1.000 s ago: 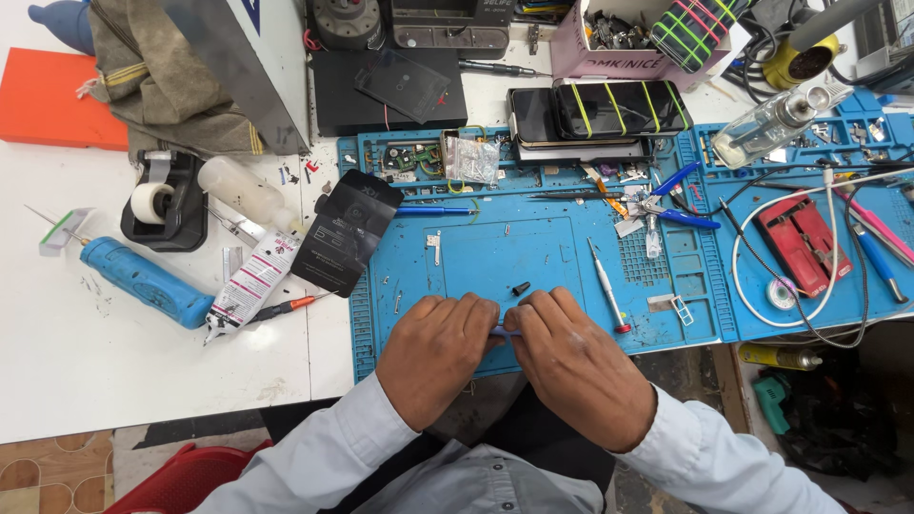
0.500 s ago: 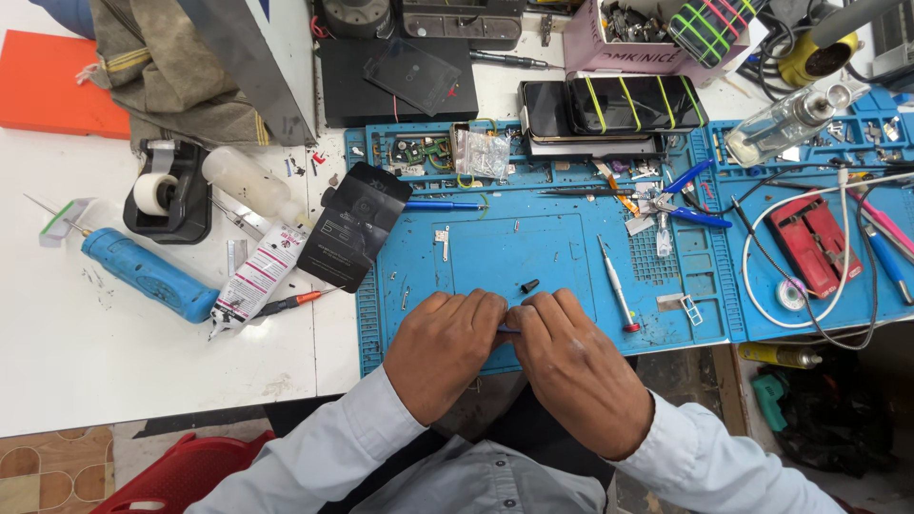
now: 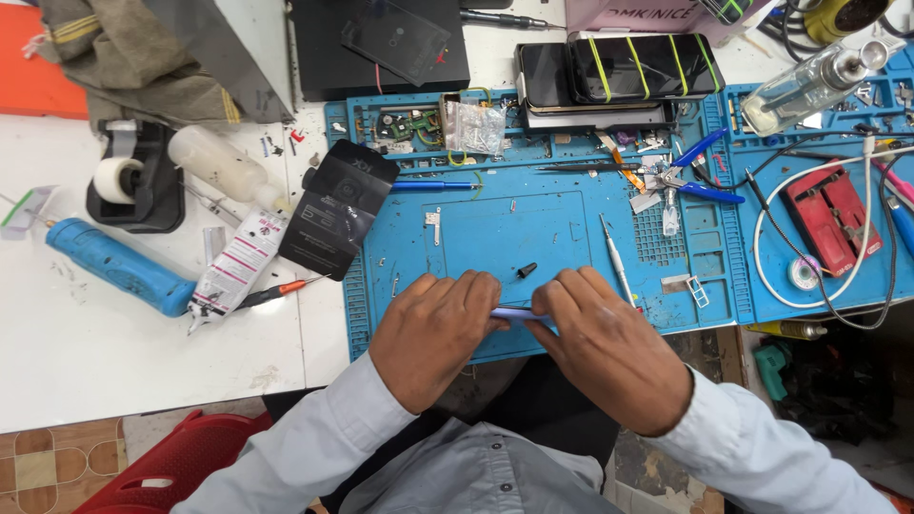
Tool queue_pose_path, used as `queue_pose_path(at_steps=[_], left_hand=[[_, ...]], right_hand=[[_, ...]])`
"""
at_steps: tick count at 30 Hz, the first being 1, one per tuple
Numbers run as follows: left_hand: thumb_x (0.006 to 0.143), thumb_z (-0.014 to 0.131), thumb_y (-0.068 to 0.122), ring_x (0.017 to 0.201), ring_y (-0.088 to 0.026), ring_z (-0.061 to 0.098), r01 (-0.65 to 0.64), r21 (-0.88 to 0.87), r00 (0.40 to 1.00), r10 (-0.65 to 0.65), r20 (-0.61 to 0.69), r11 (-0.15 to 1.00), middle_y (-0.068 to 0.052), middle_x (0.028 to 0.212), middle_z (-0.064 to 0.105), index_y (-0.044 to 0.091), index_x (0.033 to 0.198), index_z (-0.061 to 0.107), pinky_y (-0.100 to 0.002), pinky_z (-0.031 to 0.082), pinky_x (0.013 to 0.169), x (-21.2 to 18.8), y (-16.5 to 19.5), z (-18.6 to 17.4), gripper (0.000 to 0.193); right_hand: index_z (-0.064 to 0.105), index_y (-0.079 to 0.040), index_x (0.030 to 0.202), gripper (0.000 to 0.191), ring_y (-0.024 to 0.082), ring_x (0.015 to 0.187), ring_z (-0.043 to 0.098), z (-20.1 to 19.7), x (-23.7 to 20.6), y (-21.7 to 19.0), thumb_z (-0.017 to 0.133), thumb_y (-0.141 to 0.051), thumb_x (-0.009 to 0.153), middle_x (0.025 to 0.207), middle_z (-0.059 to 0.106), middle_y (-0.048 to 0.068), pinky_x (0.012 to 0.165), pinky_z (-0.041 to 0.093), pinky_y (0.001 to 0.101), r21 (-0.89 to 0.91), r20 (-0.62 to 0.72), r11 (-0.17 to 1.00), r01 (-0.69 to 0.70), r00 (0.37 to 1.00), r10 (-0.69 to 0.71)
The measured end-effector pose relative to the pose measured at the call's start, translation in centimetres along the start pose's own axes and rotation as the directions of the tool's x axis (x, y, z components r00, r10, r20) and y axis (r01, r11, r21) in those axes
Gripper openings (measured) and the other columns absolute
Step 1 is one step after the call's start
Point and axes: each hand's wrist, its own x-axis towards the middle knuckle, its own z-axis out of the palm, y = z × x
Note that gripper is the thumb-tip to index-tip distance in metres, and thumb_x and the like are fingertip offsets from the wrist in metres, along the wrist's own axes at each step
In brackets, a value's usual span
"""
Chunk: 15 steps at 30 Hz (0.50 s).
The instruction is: The person holds a smartphone, pries off its back cover by hand, and places the cover aside. They then use a screwdriver to remove screws from the phone's rear frame, detach internal components, and lift out the battery, holding the opened phone to view its internals.
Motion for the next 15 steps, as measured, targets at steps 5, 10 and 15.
queue_pose_path(at_steps=[5, 10, 15], left_hand=[[0.091, 0.071, 0.034, 0.064, -0.023, 0.058, 0.016, -0.024, 0.999, -0.015, 0.031, 1.000, -0.007, 0.077, 0.059, 0.006, 0.092, 0.053, -0.036, 0.044, 0.060, 0.4, 0.1, 0.3, 0.033], [0.090, 0.071, 0.034, 0.062, -0.023, 0.057, 0.070, -0.062, 0.995, -0.066, 0.072, 0.996, -0.006, 0.076, 0.060, 0.006, 0.092, 0.054, -0.037, 0.043, 0.060, 0.8, 0.5, 0.8, 0.033], [0.090, 0.072, 0.034, 0.064, -0.023, 0.058, 0.085, -0.043, 0.995, -0.083, 0.061, 0.995, -0.006, 0.078, 0.061, 0.006, 0.092, 0.055, -0.037, 0.043, 0.061, 0.9, 0.8, 1.3, 0.033]], right_hand=[[0.057, -0.003, 0.096, 0.023, 0.031, 0.087, 0.058, -0.4, -1.4, 1.8, 0.074, -0.011, 0.082, 0.090, 0.056, 0.010, 0.074, 0.049, 0.0422, 0.012, 0.043, 0.999, -0.040, 0.998, 0.039], [0.057, -0.004, 0.096, 0.028, 0.031, 0.085, 0.059, 0.4, -2.3, 3.0, 0.079, -0.010, 0.079, 0.090, 0.056, 0.010, 0.072, 0.049, 0.0417, 0.078, -0.027, 0.994, -0.070, 0.997, 0.073], [0.057, -0.004, 0.094, 0.029, 0.030, 0.080, 0.058, 1.2, -2.9, 3.5, 0.082, -0.009, 0.078, 0.088, 0.056, 0.010, 0.068, 0.049, 0.0416, 0.111, -0.100, 0.990, -0.091, 0.990, 0.102]])
